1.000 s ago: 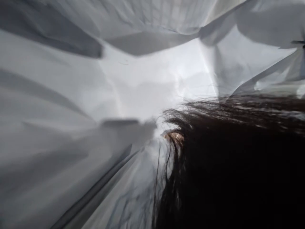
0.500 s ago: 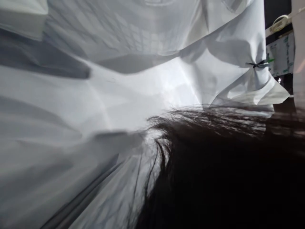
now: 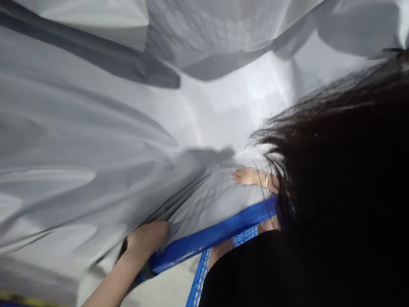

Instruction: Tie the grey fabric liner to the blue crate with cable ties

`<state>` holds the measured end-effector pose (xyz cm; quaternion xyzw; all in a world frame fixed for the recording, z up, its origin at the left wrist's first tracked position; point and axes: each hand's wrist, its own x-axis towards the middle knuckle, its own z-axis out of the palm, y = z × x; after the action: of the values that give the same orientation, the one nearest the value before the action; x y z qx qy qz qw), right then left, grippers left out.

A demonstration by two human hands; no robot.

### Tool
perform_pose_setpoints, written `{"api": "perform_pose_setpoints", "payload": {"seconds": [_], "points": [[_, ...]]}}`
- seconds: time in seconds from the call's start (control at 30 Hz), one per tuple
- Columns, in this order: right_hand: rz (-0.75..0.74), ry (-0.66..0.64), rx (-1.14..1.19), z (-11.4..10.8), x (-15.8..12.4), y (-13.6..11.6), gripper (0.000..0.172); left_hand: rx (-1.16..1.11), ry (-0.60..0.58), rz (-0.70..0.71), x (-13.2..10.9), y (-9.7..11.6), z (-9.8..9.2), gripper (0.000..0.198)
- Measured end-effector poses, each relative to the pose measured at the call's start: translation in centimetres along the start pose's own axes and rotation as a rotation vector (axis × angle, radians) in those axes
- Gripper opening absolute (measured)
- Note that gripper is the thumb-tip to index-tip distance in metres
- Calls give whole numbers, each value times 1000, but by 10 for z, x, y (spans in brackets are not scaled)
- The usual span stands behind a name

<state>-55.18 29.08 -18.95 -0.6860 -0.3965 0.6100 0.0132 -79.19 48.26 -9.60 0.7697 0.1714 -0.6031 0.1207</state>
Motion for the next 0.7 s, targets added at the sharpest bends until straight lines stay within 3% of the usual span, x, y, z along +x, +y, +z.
{"api": "perform_pose_setpoints", "payload": {"seconds": [0.1,0.27,0.47,0.6,0.7], "points": [[-143,-231,73,17,-9,-19,43,-33,9,30,-7,-1,0,52],[-105,-200,4,24,-11,-48,47,-88,31,53,-15,-1,2,48],[-255,-147,98,44,-5,-103,52,-89,24,58,-20,-3,7,46],[-134,-205,47,62,-18,-121,47,-97,53,91,-31,-6,8,43],[-105,-261,8,68,-24,-122,46,-129,156,90,-41,-6,15,45]]}}
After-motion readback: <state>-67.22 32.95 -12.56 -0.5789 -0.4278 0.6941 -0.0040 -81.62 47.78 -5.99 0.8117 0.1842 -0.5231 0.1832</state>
